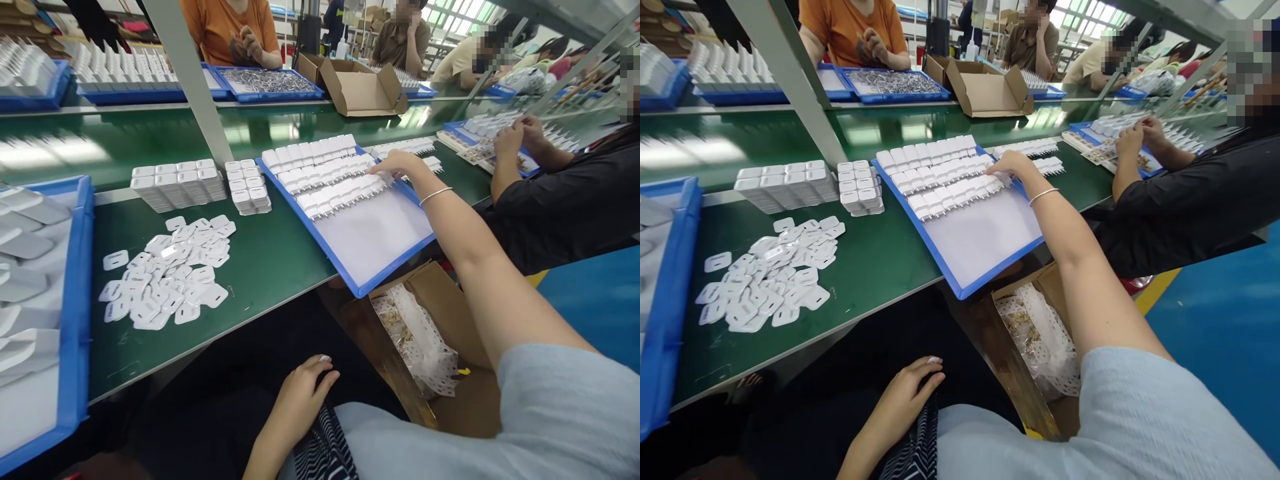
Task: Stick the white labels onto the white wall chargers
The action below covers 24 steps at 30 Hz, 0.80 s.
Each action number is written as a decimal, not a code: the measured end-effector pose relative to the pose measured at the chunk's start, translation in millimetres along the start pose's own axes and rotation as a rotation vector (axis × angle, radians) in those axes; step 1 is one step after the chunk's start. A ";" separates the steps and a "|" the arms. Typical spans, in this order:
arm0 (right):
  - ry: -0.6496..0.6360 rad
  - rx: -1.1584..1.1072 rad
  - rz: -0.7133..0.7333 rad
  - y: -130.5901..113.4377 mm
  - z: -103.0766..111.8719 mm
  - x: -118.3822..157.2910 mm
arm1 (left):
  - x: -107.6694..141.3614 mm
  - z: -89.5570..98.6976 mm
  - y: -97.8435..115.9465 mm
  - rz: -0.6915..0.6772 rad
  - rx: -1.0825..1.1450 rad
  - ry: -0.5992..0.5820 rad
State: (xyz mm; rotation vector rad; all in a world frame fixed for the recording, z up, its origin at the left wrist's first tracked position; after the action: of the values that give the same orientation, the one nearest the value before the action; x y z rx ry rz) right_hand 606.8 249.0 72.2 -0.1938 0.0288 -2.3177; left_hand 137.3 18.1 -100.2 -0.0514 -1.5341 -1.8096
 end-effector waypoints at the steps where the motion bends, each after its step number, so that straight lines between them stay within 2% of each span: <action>1: 0.006 -0.004 0.002 1.9 -0.3 0.8 | -0.2 -0.8 -0.2 0.002 -0.006 0.003; 9: 0.039 -0.112 -0.049 33.9 -2.3 16.8 | -0.6 8.9 -13.6 0.049 -0.078 0.029; 13: 0.085 -0.132 -0.041 38.9 -6.0 23.6 | -4.9 12.7 -15.1 0.038 -0.098 0.042; 18: 0.140 -0.093 -0.020 42.2 -10.0 38.9 | -8.7 11.9 -12.8 0.030 -0.114 0.051; 21: 0.204 -0.045 -0.046 53.7 -11.7 51.2 | -9.6 9.6 -13.1 0.042 -0.123 0.043; 24: 0.216 -0.027 -0.054 66.4 -18.4 58.4 | -10.3 7.4 -14.0 0.046 -0.133 0.033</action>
State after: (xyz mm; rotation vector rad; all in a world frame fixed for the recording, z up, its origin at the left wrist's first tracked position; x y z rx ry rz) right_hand 612.8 160.3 56.3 0.0435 0.1658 -2.3833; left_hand 133.9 29.8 -114.7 -0.1194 -1.3770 -1.8644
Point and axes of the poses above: each hand's wrist, its own x-axis away from the middle knuckle, its own z-axis out of the back of the hand, y = z × x, the point moved 9 cm from there along -x, towards the middle knuckle, and after that the axes turned 13 degrees about x, right-handed, at the moved point
